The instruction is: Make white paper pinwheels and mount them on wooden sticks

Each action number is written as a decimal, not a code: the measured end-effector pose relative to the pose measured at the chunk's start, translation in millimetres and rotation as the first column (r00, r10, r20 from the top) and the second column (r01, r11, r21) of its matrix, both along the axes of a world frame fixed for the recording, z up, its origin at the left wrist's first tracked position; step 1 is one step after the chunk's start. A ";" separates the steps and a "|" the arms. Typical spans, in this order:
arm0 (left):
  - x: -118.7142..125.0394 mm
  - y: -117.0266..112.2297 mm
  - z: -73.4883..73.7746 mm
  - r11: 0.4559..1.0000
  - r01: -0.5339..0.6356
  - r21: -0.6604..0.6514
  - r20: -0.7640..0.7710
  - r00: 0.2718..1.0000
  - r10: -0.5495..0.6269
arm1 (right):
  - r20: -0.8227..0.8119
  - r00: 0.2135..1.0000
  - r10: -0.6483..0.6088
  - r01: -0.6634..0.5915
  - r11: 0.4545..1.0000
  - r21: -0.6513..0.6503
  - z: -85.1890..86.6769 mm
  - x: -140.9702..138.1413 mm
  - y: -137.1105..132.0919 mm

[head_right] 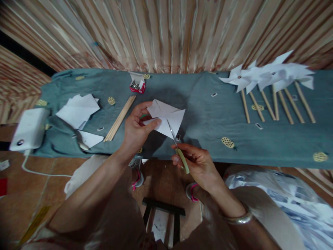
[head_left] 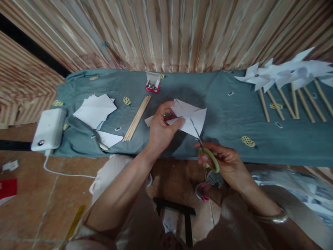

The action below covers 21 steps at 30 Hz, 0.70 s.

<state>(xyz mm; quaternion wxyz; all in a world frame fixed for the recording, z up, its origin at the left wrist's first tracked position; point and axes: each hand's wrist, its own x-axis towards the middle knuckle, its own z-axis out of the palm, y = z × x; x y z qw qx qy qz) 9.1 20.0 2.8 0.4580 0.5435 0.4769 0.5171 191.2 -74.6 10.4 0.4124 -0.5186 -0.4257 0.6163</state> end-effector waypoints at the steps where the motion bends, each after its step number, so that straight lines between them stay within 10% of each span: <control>1: 0.0 0.0 0.0 1.000 -0.006 0.002 -0.002 1.000 0.006 | 0.002 1.000 0.007 -0.007 1.000 0.002 0.3 -0.1 0.3; 18: -8.2 8.4 -4.9 0.999 -0.036 0.023 0.026 0.999 0.035 | 0.244 0.943 0.228 -0.225 0.974 -0.040 15.3 39.4 -12.7; 21: -10.3 6.9 -7.5 1.000 -0.024 0.018 0.021 1.000 0.023 | 0.525 0.850 0.040 -0.100 0.991 0.087 17.2 54.7 -11.1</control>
